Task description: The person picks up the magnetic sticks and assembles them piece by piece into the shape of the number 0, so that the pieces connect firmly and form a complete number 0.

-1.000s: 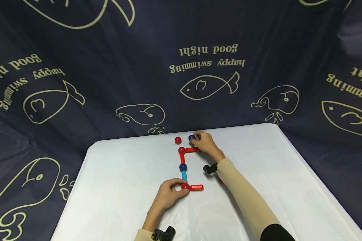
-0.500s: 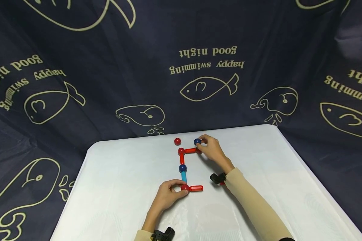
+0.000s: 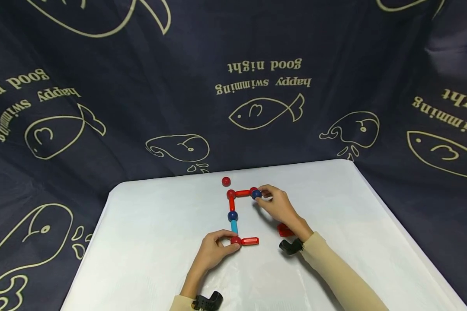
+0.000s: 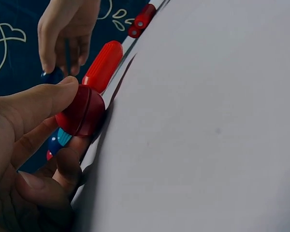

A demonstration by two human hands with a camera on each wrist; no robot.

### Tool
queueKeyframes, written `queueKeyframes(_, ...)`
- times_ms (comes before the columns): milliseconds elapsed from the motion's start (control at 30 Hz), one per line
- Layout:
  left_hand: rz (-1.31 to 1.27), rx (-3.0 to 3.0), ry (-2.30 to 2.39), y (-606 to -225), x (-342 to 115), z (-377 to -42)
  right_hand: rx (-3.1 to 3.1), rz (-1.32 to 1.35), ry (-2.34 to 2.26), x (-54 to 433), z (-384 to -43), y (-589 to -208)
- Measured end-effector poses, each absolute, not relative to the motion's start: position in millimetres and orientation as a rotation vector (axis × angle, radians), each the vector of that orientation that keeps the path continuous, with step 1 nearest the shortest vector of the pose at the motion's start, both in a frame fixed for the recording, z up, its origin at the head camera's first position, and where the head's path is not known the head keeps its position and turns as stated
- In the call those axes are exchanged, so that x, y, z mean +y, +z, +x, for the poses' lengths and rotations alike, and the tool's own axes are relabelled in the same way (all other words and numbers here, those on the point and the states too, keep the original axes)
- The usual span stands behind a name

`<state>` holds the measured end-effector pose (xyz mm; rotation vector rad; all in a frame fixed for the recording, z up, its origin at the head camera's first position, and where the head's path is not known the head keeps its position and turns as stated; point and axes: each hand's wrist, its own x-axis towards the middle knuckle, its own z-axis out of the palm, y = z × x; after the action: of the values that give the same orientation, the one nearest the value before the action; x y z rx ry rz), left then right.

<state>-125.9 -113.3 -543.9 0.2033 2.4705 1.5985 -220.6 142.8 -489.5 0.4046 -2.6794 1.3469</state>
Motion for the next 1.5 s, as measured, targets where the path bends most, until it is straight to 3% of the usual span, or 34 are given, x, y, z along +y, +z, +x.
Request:
queueKeyframes(667, 0.156, 2.439, 1.632, -546, -112, -123, -2.685, 0.512, 1.535, 160, -143, -514)
queueKeyframes(1500, 0.198, 2.45, 1.638, -545, -114, -128, -2.762, 0.553, 1.427, 158, -122, -529)
